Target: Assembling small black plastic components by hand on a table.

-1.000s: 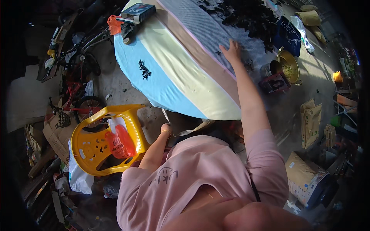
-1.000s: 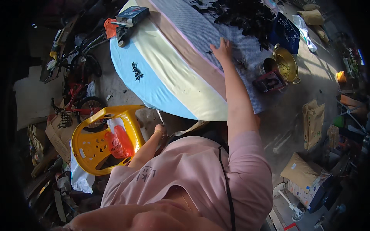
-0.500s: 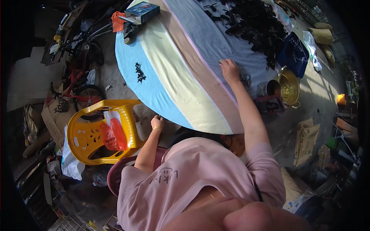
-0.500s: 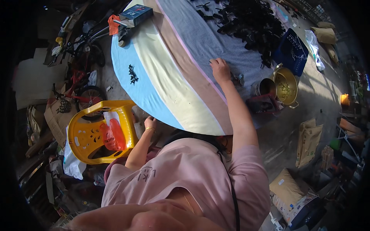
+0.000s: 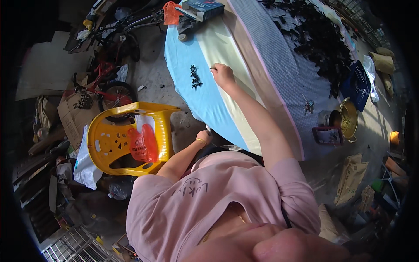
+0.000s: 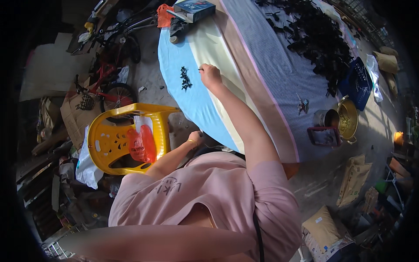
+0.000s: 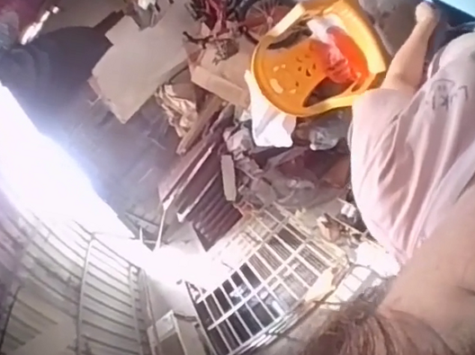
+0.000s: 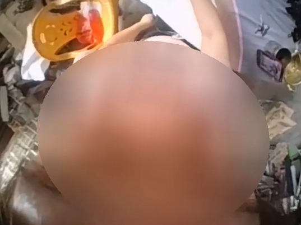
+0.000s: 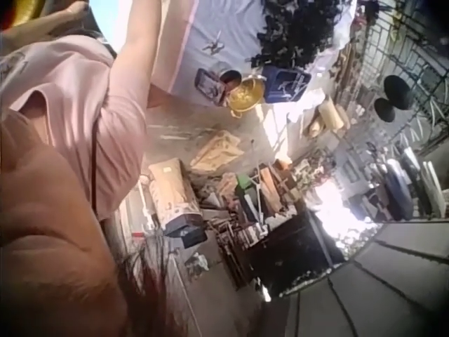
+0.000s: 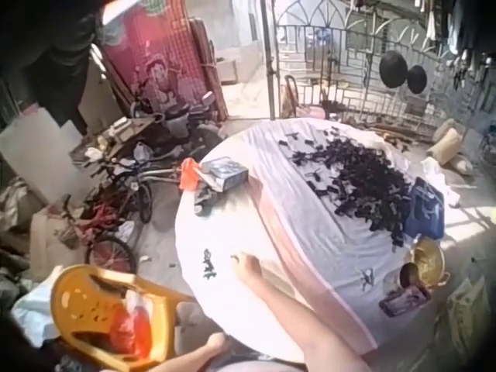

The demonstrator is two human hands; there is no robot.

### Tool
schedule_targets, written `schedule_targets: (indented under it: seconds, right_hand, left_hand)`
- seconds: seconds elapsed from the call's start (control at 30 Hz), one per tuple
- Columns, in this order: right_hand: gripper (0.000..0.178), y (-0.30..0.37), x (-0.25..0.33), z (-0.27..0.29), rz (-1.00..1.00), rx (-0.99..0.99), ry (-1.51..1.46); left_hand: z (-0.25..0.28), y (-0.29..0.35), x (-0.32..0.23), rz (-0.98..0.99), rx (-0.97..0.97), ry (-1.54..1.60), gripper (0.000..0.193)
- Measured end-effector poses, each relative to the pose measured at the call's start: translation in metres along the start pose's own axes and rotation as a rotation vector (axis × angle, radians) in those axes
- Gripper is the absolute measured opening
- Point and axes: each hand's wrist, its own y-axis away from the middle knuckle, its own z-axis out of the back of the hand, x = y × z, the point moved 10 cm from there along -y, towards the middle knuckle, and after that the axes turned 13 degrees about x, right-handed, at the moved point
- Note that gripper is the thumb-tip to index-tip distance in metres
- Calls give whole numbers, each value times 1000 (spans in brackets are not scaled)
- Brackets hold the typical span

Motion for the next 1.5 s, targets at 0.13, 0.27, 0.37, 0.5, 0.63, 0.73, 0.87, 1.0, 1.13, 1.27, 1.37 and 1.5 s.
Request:
schedule_targets:
  seconds: [0.13, 0.27, 0.37, 0.5, 0.63, 0.73, 0.87, 1.0, 1.13, 1.27, 1.37, 1.5]
  right_hand:
    - [22, -12, 8, -5, 104, -3, 29]
    - [29, -15, -2, 49, -12, 46, -37]
    - [34, 8, -51, 179, 50, -253, 296]
    - [38, 47, -144, 378, -200, -642, 535]
    - [43, 80, -216, 521, -299, -812, 618]
    - [49, 79, -291, 568, -415, -759, 492]
    - [55, 54, -360, 595, -560, -649, 265]
    - [65, 34, -413, 624, -598, -710, 255]
    - [82, 23, -477, 633, -885, -455, 335]
    - [74, 10, -504, 595, -1013, -344, 179]
    - [62, -4, -513, 590, -882, -308, 133]
    - [45, -54, -472, 553, -471, -336, 180]
  left_hand:
    - [0, 2, 5, 38, 229, 124, 25]
    - [7, 17, -6, 77, 582, -136, 28]
    - [52, 69, -88, -190, 704, -486, 34]
    - [141, 102, -196, -492, 683, 130, 32]
    - [264, 43, -316, -713, 309, 270, 40]
    - [329, -31, -424, -742, 140, 274, 49]
    - [382, -109, -557, -799, -153, 320, 54]
    - [396, -177, -683, -1045, -180, 161, 53]
    - [404, -224, -779, -1085, -303, 37, 61]
    - [410, -293, -807, -932, -322, 88, 77]
    - [376, -285, -813, -865, -182, 88, 90]
    - [368, -308, -790, -767, -6, 101, 84]
